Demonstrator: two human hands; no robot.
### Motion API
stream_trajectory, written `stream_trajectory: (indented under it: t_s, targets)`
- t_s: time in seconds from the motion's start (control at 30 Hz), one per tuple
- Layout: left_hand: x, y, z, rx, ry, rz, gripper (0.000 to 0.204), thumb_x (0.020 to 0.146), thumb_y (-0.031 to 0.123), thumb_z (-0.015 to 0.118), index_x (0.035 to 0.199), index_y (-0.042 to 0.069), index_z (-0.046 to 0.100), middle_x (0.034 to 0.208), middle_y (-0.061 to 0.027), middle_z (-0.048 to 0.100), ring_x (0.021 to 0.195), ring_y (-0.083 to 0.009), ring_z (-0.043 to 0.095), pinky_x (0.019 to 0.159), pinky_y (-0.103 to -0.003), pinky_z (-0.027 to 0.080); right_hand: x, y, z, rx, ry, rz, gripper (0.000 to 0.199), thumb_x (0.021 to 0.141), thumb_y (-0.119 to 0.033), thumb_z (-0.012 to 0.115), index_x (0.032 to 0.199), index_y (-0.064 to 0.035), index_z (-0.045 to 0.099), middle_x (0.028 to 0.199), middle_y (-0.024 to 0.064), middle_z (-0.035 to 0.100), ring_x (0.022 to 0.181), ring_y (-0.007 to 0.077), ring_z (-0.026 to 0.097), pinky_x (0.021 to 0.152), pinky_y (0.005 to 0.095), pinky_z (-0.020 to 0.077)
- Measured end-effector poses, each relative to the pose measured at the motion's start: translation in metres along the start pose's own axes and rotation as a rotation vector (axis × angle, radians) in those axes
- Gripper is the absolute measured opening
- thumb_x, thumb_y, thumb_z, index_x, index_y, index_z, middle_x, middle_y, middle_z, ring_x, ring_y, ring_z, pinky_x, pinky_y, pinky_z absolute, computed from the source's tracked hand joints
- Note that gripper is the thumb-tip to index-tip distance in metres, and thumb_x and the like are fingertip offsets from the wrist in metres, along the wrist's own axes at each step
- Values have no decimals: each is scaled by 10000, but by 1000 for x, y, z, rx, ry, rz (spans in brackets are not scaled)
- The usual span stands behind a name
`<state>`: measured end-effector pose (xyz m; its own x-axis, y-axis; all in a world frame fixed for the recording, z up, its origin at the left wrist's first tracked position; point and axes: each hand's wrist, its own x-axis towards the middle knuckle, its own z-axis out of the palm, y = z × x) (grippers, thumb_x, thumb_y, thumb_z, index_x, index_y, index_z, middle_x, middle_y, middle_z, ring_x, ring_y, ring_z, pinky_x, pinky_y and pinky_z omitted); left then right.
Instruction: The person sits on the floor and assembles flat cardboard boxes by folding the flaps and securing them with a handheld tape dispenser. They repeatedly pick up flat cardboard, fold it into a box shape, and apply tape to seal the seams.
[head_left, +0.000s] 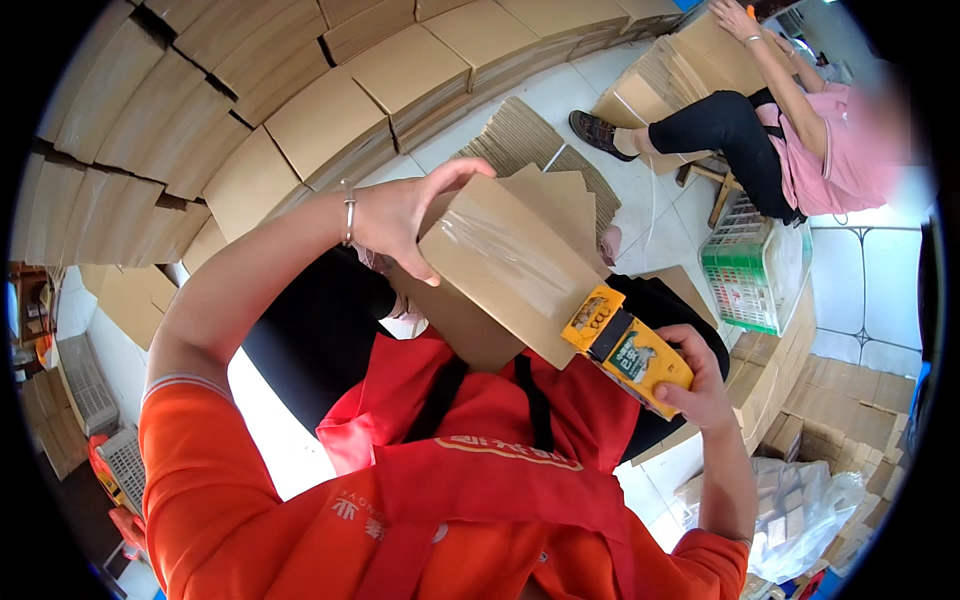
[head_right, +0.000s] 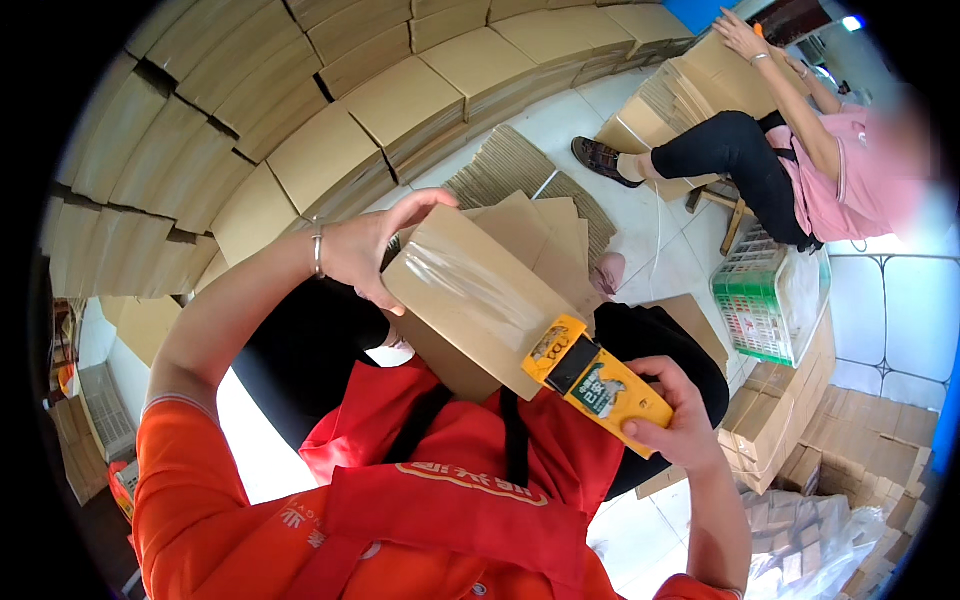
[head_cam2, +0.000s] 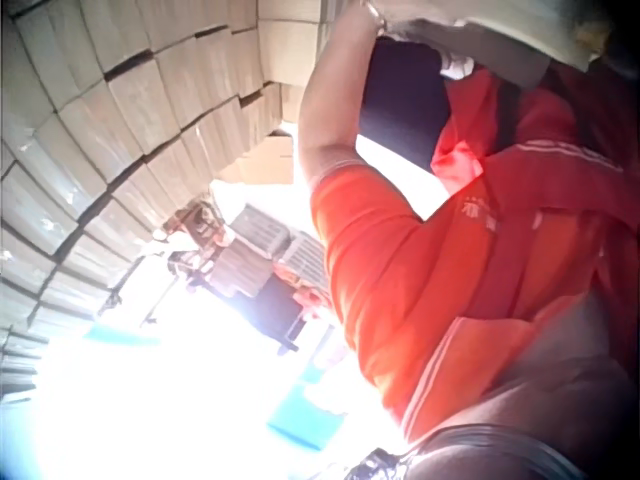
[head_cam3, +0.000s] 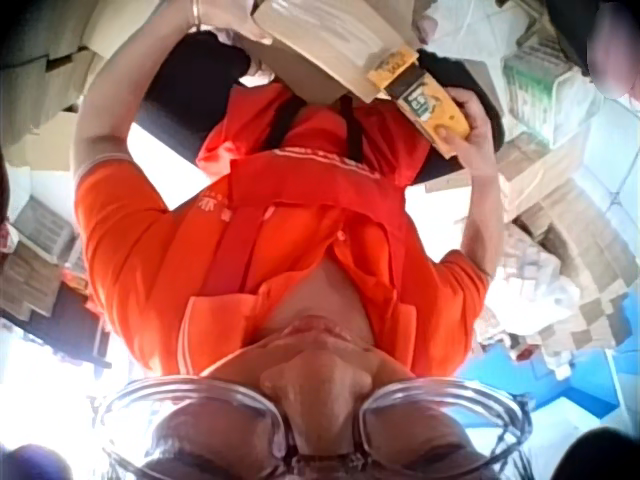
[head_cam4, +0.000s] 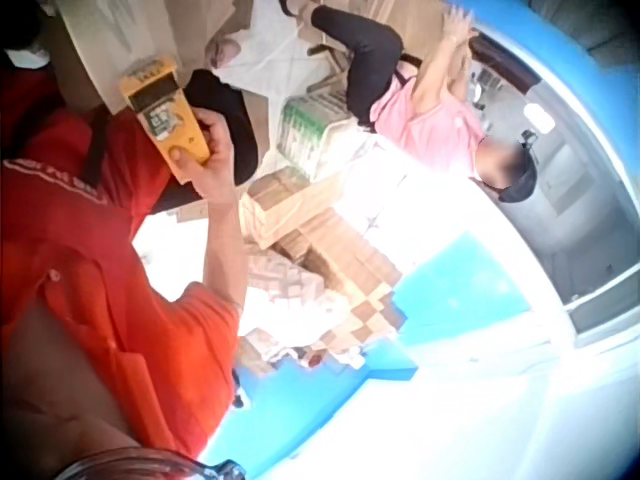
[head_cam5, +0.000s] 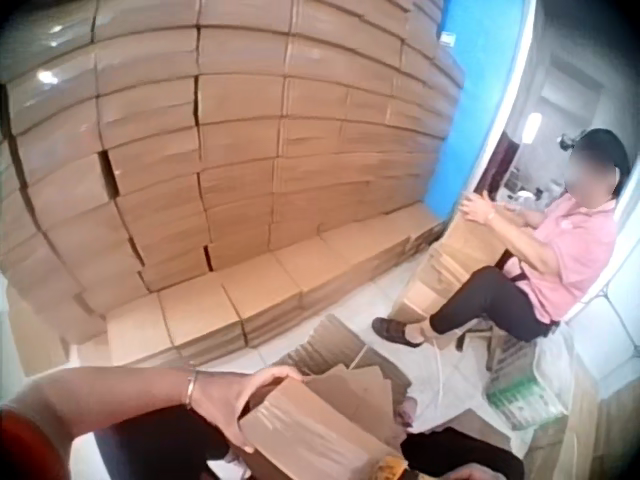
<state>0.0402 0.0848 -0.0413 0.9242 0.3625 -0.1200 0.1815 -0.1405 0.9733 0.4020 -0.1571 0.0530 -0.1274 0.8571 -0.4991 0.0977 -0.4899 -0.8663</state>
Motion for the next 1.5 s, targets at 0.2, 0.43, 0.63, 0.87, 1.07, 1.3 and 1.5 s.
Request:
stream_trajectory:
  t_s: [0.2, 0.43, 0.63, 0.87, 1.07, 1.3, 1.5]
  targets:
    - [5, 63, 23, 1097, 90, 19, 1316, 430, 440, 909, 1505, 116, 224, 1492, -186, 342, 1458, -351, 224, 1195, -544, 114, 14, 26, -3, 13, -34, -125, 625, 750, -106, 793, 1267, 3, 458, 1011, 90, 648, 867, 80, 624, 745, 209, 502]
    - [42, 70, 51, 1057, -46, 60, 1197, 442, 356, 845, 1474, 84, 303, 1247, -158, 481, 1202, -340, 455, 1124, -482, 252, 41, 12, -10, 16, -80, -191, 640, 760, -81, 789, 1301, 12, 461, 1067, 68, 622, 933, 78, 598, 803, 218, 482]
    - [20, 52, 46, 1026, 191, 81, 1131, 445, 363, 809, 1444, 73, 365, 1216, -158, 484, 1152, -329, 481, 1037, -451, 338, 78, -7, -24, -12, -218, -196, 605, 757, -73, 798, 1284, -15, 507, 1107, 55, 616, 983, 95, 597, 841, 239, 486]
    - [20, 56, 48, 1149, 121, 38, 1119, 482, 445, 799, 1488, 246, 350, 1409, -144, 402, 1319, -334, 374, 1099, -513, 268, 65, -8, -76, -140, -253, -108, 627, 730, -35, 803, 1285, -16, 513, 1154, 75, 621, 1012, 130, 614, 882, 266, 496]
    - [24, 58, 48, 1244, 34, 27, 1093, 569, 631, 775, 1515, 367, 296, 1595, -111, 200, 1462, -351, 183, 1165, -591, 131, 34, 0, -110, -245, -148, -37, 601, 724, -93, 811, 1252, -19, 534, 1141, 75, 617, 969, 147, 619, 862, 267, 499]
    - [26, 59, 46, 1308, -37, 21, 1057, 604, 736, 716, 1511, 404, 287, 1615, -100, 158, 1484, -351, 129, 1161, -635, 72, 75, 2, -83, -466, -173, -17, 534, 769, -188, 792, 1221, -32, 555, 1109, 82, 624, 982, 146, 601, 856, 291, 486]
    - [55, 64, 51, 1181, -288, 476, 905, 664, 470, 806, 1452, 235, 430, 1549, -71, 332, 1467, -270, 238, 1177, -585, 168, 98, 0, -53, -527, -211, -135, 502, 780, -258, 770, 1172, -20, 564, 1069, 124, 639, 978, 195, 615, 850, 313, 485]
